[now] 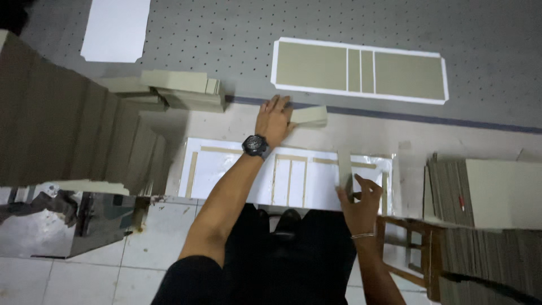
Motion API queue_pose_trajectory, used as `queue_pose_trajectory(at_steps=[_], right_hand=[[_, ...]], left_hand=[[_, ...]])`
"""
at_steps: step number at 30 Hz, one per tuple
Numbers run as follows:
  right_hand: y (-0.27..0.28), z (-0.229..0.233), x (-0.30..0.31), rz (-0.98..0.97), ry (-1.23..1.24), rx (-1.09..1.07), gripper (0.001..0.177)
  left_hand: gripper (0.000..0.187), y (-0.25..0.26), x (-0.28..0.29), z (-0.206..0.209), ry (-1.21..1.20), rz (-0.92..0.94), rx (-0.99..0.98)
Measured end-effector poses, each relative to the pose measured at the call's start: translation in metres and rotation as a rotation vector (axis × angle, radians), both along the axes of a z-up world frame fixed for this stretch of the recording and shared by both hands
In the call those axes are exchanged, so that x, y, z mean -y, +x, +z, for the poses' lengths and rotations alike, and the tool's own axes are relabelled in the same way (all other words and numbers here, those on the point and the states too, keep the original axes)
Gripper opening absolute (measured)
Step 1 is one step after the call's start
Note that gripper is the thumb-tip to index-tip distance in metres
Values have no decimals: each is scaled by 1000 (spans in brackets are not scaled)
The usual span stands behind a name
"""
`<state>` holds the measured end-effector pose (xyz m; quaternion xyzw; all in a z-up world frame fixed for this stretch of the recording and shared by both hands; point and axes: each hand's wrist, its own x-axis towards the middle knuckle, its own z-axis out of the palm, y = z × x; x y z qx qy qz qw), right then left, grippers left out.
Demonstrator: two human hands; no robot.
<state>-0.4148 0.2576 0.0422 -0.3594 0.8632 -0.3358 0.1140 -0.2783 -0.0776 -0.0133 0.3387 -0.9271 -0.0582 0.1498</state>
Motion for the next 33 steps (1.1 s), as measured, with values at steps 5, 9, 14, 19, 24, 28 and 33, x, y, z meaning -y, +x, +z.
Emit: queue_pose_trajectory(at_steps=[5, 9, 14, 19, 24, 28, 33], right_hand=[[57, -34, -10, 92, -72, -99, 62], [99, -39, 6, 193, 3, -168, 53], [114, -58, 5, 234, 8, -236, 56], [120, -46, 8, 234, 68, -101, 59], [109, -73, 4, 294, 163, -85, 51], [104, -72, 2, 316, 185, -137, 49], [106, -30, 7, 422, 2, -389, 54]], left_hand=[[51, 63, -102, 46, 331, 155, -329], [65, 119, -182, 56, 971, 464, -305], [60, 137, -231, 29, 1371, 608, -403], [48, 141, -237, -60, 1330, 547, -394], [47, 132, -233, 38, 894, 503, 55], [44, 131, -237, 21, 748, 437, 144], [41, 141, -253, 63, 157, 292, 101]])
